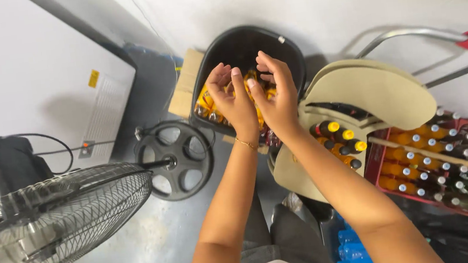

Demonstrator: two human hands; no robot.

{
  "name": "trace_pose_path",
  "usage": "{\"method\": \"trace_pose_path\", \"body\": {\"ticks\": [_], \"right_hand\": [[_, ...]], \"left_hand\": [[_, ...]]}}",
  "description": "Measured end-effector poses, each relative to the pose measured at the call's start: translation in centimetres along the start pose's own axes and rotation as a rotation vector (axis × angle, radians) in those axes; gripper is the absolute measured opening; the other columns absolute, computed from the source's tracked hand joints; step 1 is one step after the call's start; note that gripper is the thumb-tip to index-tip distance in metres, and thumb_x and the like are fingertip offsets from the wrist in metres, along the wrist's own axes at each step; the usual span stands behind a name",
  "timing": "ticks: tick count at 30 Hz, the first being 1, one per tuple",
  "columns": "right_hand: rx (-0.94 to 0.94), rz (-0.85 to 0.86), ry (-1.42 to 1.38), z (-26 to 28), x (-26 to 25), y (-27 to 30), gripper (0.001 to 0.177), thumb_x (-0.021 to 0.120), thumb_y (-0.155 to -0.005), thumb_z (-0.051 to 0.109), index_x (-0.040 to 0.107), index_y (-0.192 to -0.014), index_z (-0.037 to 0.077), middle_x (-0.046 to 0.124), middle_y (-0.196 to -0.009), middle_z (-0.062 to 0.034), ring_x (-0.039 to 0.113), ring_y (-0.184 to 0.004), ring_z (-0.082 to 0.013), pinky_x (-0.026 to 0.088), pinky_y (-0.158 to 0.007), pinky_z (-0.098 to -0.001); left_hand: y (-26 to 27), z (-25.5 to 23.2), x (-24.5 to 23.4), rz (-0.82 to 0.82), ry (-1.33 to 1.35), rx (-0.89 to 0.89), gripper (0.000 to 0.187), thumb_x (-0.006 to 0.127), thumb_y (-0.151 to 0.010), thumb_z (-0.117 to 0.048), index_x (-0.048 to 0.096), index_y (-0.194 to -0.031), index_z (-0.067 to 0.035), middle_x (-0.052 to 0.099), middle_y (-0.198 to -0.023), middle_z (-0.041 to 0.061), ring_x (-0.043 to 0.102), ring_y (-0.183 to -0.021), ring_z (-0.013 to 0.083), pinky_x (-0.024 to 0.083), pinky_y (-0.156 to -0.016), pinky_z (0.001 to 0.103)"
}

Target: The person repeatedly picks up bottles of orange soda from a wooden shelf and places them into a black bucket on the floor. The task involves moving the bottles one by one or in small groups from the shelf to the bucket.

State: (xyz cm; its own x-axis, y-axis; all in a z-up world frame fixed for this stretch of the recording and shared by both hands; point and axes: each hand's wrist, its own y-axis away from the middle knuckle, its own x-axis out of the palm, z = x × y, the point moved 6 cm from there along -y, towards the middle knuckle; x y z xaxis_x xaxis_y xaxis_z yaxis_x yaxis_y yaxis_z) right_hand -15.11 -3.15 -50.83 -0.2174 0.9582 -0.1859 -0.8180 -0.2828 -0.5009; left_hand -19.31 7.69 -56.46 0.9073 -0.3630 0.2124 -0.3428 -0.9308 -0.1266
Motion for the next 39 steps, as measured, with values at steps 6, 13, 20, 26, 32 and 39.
{"method": "trace_pose_path", "body": {"ticks": [6, 13, 20, 26, 32, 39], "right_hand": [[-0.308, -0.024, -0.012, 12.7, -4.9, -3.4, 0.043, 0.071, -0.098, 0.008, 0.059, -0.139, 0.001, 0.060, -0.132, -0.0137, 0.063, -0.120, -0.0293, 0.057, -0.098, -0.0391], [-0.653, -0.074, 0.079, 24.1, -11.4, -6.5, 0.045, 0.075, -0.094, 0.010, 0.061, -0.132, -0.007, 0.061, -0.131, -0.0200, 0.061, -0.122, -0.0371, 0.055, -0.101, -0.0461], [-0.879, -0.141, 0.112, 34.1, -16.1, -7.6, 0.036, 0.072, -0.095, 0.010, 0.063, -0.124, -0.010, 0.064, -0.119, -0.0235, 0.066, -0.111, -0.0410, 0.056, -0.093, -0.0494], [-1.054, -0.214, 0.206, 39.3, -20.7, -8.9, 0.034, 0.075, -0.091, 0.010, 0.066, -0.116, -0.011, 0.066, -0.110, -0.0258, 0.069, -0.101, -0.0437, 0.058, -0.086, -0.0515], [-1.066, -0.293, 0.569, 44.5, -24.9, -14.0, 0.036, 0.074, -0.097, 0.003, 0.059, -0.129, -0.004, 0.067, -0.121, -0.0179, 0.065, -0.108, -0.0300, 0.056, -0.099, -0.0403], [-1.047, -0.339, 0.851, 47.9, -28.5, -22.9, 0.038, 0.072, -0.094, 0.000, 0.064, -0.131, -0.003, 0.065, -0.113, -0.0154, 0.058, -0.100, -0.0310, 0.048, -0.090, -0.0397]], "left_hand": [[0.9, -13.1, 3.2, 0.038, 0.262, 0.242, 0.033, 0.072, -0.098, -0.012, 0.056, -0.127, -0.010, 0.061, -0.118, 0.003, 0.062, -0.108, 0.0146, 0.053, -0.091, 0.028], [2.4, -28.7, 5.1, 0.107, 0.413, 0.574, 0.036, 0.072, -0.097, -0.008, 0.053, -0.127, -0.002, 0.058, -0.119, 0.010, 0.064, -0.110, 0.0227, 0.055, -0.095, 0.035], [4.0, -41.1, 6.4, 0.178, 0.485, 0.930, 0.037, 0.071, -0.097, -0.009, 0.051, -0.126, 0.002, 0.056, -0.118, 0.013, 0.061, -0.110, 0.0276, 0.055, -0.097, 0.039], [4.8, -49.0, 9.1, 0.265, 0.563, 1.040, 0.037, 0.070, -0.099, -0.013, 0.051, -0.128, -0.001, 0.058, -0.119, 0.010, 0.061, -0.112, 0.0261, 0.055, -0.101, 0.039], [3.9, -56.3, 13.9, 0.462, 0.367, 1.115, 0.031, 0.063, -0.103, -0.014, 0.052, -0.131, -0.008, 0.058, -0.126, 0.007, 0.062, -0.116, 0.0192, 0.053, -0.107, 0.034], [0.6, -59.8, 25.4, 0.665, 0.194, 1.069, 0.039, 0.063, -0.094, -0.020, 0.047, -0.127, -0.006, 0.063, -0.111, 0.011, 0.069, -0.095, 0.0196, 0.060, -0.083, 0.032]]}}
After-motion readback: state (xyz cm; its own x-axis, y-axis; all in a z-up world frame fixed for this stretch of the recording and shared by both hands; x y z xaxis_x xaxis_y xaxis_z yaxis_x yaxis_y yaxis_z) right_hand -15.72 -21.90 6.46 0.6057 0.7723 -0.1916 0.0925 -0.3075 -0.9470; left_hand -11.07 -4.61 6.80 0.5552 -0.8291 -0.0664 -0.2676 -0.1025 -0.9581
